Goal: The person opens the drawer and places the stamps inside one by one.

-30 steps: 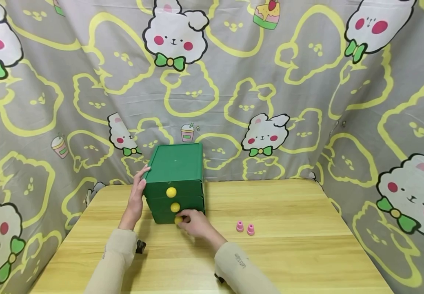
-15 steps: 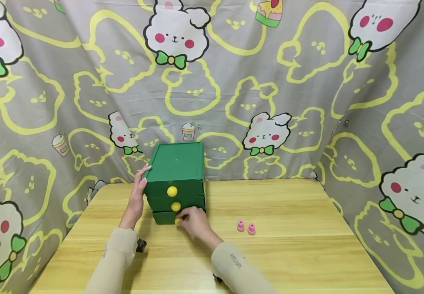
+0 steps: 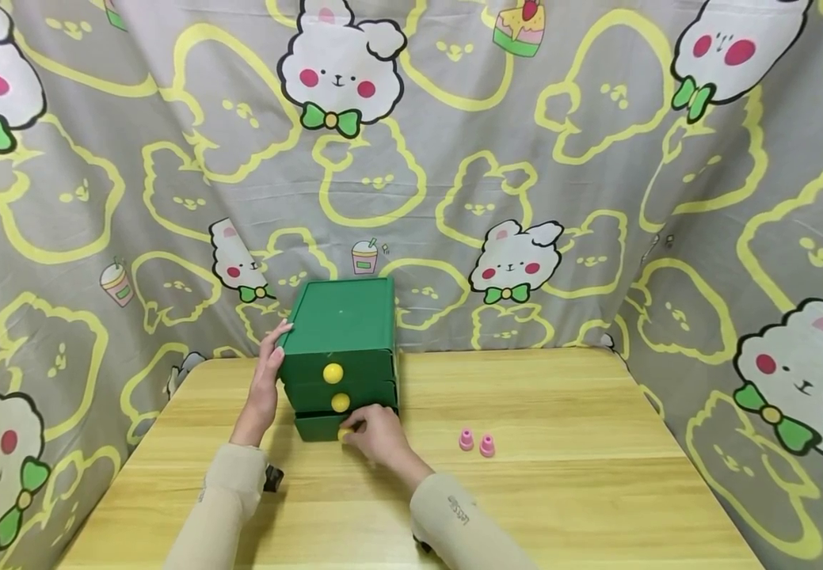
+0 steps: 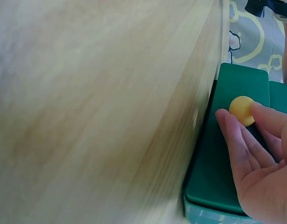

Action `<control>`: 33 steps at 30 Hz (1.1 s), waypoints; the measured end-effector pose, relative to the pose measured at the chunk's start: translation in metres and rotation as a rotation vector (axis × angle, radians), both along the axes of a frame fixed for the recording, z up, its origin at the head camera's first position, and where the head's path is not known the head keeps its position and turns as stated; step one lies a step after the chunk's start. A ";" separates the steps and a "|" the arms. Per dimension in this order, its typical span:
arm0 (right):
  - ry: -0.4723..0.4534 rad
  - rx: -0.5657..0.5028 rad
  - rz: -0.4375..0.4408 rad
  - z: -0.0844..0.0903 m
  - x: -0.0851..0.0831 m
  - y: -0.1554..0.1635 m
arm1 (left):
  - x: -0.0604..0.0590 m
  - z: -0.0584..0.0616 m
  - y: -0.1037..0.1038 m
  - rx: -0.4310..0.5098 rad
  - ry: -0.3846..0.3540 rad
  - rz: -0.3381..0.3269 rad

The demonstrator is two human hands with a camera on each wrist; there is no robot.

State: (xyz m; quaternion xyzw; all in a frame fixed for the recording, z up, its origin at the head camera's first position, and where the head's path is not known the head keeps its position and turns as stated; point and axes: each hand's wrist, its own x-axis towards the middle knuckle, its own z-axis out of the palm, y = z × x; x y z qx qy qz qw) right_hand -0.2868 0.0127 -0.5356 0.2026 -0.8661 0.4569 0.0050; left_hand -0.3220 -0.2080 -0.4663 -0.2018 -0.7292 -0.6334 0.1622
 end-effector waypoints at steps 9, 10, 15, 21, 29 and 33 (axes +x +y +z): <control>0.015 -0.004 -0.003 -0.005 0.000 -0.001 | 0.002 0.001 0.000 -0.001 0.007 0.006; 0.021 -0.005 -0.001 -0.006 0.000 -0.001 | 0.002 0.001 0.000 -0.001 0.007 0.004; 0.017 -0.005 -0.003 -0.008 -0.001 0.000 | 0.000 0.002 -0.001 0.004 0.004 0.000; -0.017 -0.019 0.003 -0.009 0.001 0.001 | 0.001 0.001 0.000 0.001 -0.003 0.001; -0.011 -0.018 0.026 -0.008 0.002 0.003 | 0.000 0.000 -0.001 0.008 0.001 0.000; -0.001 -0.021 0.031 -0.007 0.003 0.004 | 0.000 0.001 -0.001 0.009 -0.005 -0.005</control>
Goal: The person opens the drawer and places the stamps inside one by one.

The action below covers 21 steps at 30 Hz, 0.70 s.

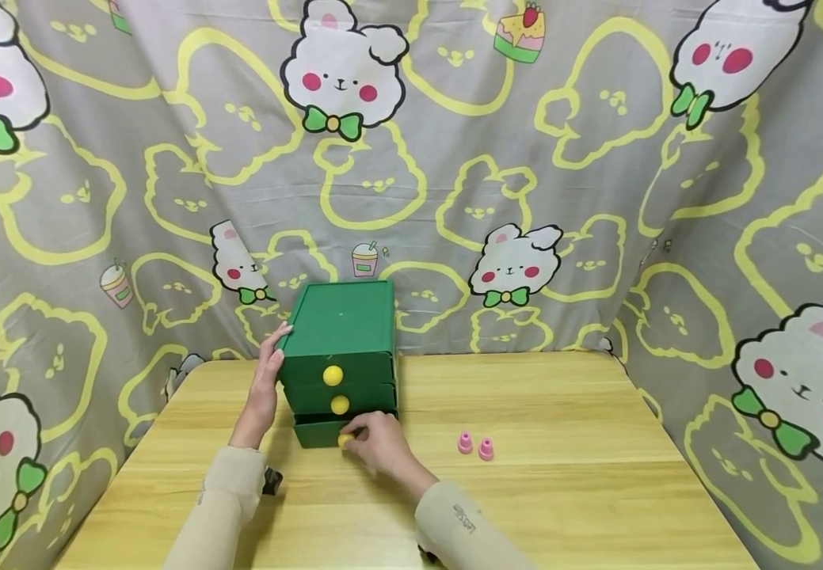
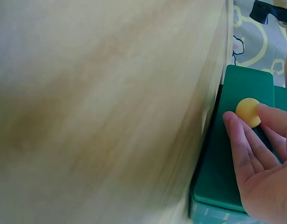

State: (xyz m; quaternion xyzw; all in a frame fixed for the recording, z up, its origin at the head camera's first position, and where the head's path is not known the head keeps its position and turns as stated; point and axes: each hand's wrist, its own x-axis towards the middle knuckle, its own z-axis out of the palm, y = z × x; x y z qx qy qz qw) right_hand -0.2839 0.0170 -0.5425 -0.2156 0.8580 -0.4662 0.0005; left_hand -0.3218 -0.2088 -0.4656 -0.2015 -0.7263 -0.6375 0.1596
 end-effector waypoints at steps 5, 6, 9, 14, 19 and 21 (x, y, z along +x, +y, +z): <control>-0.008 -0.004 0.001 0.001 0.005 0.001 | 0.001 0.000 0.000 0.003 -0.012 -0.008; -0.012 -0.005 0.002 0.001 0.006 0.001 | 0.001 0.000 0.000 0.004 -0.013 -0.009; -0.014 -0.001 0.003 0.003 0.009 0.002 | 0.001 0.001 0.000 0.005 -0.013 -0.011; -0.025 0.003 0.010 0.006 0.016 0.003 | 0.001 0.002 0.000 0.004 -0.016 -0.011; -0.037 0.004 0.017 0.007 0.022 0.003 | 0.001 0.001 0.000 0.009 -0.020 -0.011; -0.044 0.003 0.020 0.008 0.025 0.003 | 0.000 0.001 0.000 0.009 -0.020 -0.010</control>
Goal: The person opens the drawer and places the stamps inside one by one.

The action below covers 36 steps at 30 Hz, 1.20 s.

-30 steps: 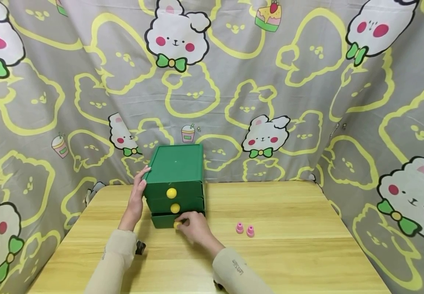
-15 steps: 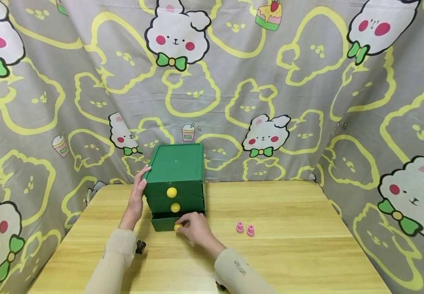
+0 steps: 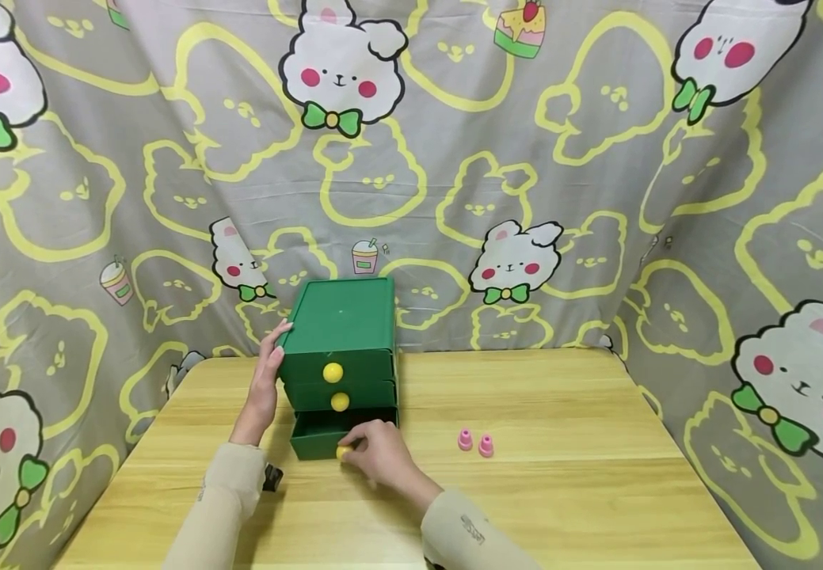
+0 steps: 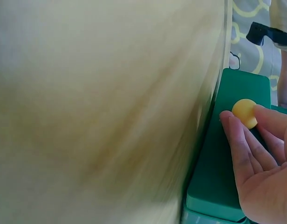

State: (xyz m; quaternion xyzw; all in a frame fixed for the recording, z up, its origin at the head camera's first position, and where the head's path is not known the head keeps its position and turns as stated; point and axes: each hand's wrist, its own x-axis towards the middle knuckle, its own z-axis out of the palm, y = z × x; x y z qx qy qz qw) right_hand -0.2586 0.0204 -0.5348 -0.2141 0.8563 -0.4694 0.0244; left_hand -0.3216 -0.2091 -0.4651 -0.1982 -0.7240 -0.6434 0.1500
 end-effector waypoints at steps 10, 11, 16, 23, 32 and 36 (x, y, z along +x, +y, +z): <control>-0.083 0.002 0.008 0.001 0.014 0.000 | 0.000 0.001 0.001 0.007 -0.004 0.002; -0.087 0.000 0.010 0.001 0.016 0.000 | 0.000 0.001 0.000 0.006 -0.004 0.002; -0.092 -0.010 0.015 0.001 0.024 -0.001 | 0.000 0.001 0.000 -0.002 -0.004 0.006; -0.110 -0.026 0.019 0.002 0.033 0.000 | 0.000 -0.001 0.000 -0.003 -0.002 0.005; -0.111 -0.033 0.021 0.001 0.044 -0.003 | 0.000 -0.002 0.000 0.001 0.004 0.001; -0.113 -0.039 0.024 0.002 0.048 -0.004 | 0.000 -0.001 0.000 0.005 0.008 0.000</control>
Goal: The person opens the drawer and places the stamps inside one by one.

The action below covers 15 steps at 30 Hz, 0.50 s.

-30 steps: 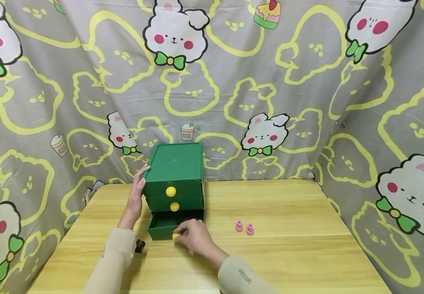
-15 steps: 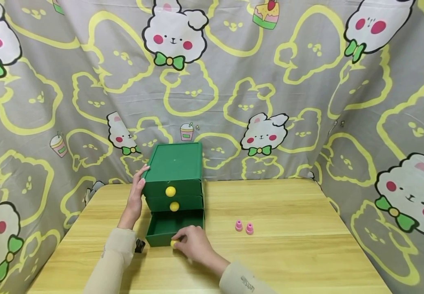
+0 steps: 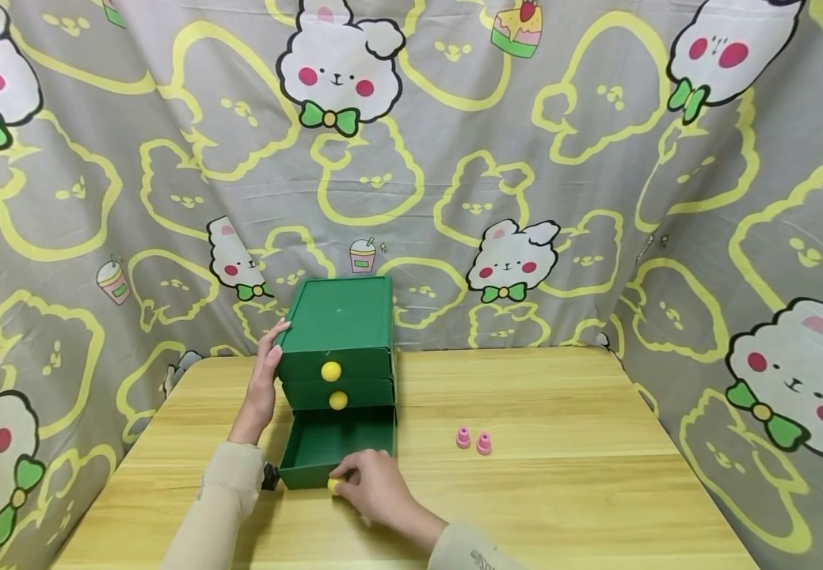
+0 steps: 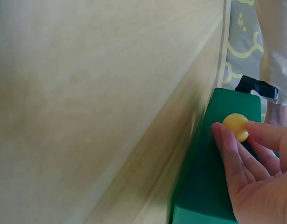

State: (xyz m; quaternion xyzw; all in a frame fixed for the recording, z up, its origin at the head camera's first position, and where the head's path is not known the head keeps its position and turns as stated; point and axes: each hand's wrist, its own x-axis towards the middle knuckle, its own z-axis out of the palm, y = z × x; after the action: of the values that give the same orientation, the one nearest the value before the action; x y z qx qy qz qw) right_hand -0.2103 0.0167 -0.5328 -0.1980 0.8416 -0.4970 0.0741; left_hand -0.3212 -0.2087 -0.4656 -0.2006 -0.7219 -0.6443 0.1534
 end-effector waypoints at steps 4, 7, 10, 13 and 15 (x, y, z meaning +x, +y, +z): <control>0.016 0.010 -0.006 0.001 0.003 -0.001 | 0.001 0.001 0.000 0.001 0.000 -0.003; 0.023 0.022 -0.011 0.001 0.005 -0.001 | -0.001 -0.001 -0.001 0.002 -0.007 0.000; 0.030 0.035 -0.016 0.000 0.006 -0.001 | -0.009 -0.011 -0.004 0.002 -0.009 0.007; 0.045 0.046 -0.021 0.000 0.006 -0.001 | -0.019 -0.021 -0.006 0.003 0.001 0.017; 0.055 0.053 -0.025 0.000 0.006 -0.001 | -0.022 -0.024 -0.007 0.006 0.010 0.022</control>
State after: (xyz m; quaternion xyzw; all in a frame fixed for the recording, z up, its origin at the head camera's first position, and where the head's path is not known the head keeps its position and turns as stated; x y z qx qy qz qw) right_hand -0.2038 0.0152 -0.5325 -0.1991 0.8586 -0.4698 0.0498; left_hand -0.3430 -0.2160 -0.4898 -0.1955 -0.7213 -0.6436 0.1648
